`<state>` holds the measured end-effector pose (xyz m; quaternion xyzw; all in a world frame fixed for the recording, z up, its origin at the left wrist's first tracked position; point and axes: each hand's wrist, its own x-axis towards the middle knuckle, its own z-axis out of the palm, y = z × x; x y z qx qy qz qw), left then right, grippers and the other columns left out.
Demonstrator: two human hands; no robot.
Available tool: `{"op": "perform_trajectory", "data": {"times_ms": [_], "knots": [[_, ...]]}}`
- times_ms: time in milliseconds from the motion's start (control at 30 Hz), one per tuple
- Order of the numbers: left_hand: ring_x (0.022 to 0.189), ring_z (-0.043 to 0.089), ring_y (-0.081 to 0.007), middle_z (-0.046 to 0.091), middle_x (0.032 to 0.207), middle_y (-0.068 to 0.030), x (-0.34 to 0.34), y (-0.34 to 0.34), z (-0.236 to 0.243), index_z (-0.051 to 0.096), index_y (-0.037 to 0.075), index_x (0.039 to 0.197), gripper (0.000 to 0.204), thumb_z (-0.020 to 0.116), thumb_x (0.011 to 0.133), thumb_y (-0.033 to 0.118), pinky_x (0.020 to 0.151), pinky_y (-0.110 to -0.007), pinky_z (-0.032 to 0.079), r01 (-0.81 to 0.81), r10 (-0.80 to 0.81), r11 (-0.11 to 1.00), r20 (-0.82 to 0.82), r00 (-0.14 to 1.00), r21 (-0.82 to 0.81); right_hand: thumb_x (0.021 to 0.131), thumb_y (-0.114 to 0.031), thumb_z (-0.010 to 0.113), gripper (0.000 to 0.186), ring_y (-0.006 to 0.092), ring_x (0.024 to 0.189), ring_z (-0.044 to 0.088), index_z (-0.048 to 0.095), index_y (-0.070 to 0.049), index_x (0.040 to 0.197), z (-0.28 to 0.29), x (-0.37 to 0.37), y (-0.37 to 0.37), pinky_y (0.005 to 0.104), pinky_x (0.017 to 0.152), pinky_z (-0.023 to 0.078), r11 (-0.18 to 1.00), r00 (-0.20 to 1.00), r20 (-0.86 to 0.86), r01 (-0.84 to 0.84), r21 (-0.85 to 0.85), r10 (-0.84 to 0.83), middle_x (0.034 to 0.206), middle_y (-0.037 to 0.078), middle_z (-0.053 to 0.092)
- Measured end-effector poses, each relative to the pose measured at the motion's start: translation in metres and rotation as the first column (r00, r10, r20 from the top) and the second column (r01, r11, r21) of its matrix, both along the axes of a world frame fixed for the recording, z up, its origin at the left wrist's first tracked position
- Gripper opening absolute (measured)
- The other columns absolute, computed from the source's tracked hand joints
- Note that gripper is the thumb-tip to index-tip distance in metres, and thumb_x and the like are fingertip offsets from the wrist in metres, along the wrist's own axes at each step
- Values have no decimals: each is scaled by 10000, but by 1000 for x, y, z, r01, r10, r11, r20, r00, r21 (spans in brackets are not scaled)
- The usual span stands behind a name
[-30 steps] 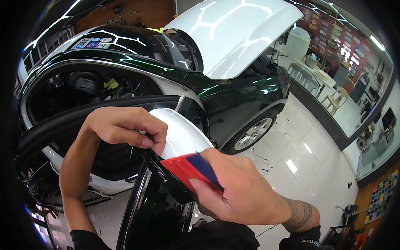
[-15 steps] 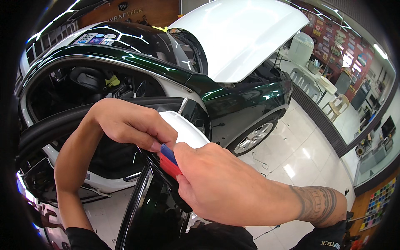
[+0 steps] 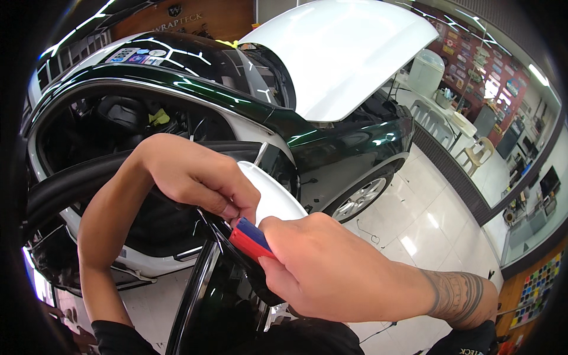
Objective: The person applies a white vinyl wrap to the side mirror of a dark green car. They use a red squeegee to smooth the wrap and a black tool to tuck the edges into seams, ensuring a clean finish.
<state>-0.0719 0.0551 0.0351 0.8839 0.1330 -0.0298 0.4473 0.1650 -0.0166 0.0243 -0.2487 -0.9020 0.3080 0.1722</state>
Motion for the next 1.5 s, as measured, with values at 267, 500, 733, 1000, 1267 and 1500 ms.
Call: {"op": "perform_trajectory", "data": {"times_ms": [267,500,733,1000,1267,1500], "knots": [[732,581,-132,614,743,-47,2,14,-2,633,-82,940,185,524,872,51,723,-288,488,45,-48,997,-34,998,-68,886,-175,641,211,394,621,591,567,22,902,15,-21,15,465,592,468,1000,975,222,-4,30,-3,628,189,594],[738,587,-127,625,784,-49,1,16,-1,644,-72,986,202,515,886,47,729,-284,497,57,-63,995,-71,995,-80,874,-191,635,231,421,632,575,578,30,837,29,-26,16,491,620,469,999,911,411,-30,-33,41,626,215,579],[791,583,-200,651,915,-119,-3,9,8,559,-81,1238,340,487,908,-42,814,-323,476,-91,73,973,-94,993,-211,866,-119,635,157,417,545,574,572,22,892,15,-23,15,458,524,464,999,982,186,-43,15,40,580,170,554],[806,626,-125,657,957,-77,1,29,-15,569,-39,1229,349,467,896,-25,768,-288,555,33,-24,998,169,985,-51,894,-159,614,180,396,621,599,581,17,876,17,-42,34,421,599,487,999,969,246,-7,-35,15,638,195,578],[887,617,-151,650,974,-79,-17,16,-9,514,-8,1304,390,464,917,-25,789,-306,540,-150,157,986,102,982,-76,902,-180,617,204,402,624,596,573,11,849,22,-39,35,439,626,480,998,941,338,19,-68,5,667,201,598],[894,596,-377,631,991,-205,-40,-1,-9,551,-11,1168,360,517,813,-66,760,-430,465,-262,221,935,185,958,238,898,-196,634,249,408,616,590,563,33,831,22,-61,50,440,597,468,1000,963,270,0,-19,6,637,209,579]]}}
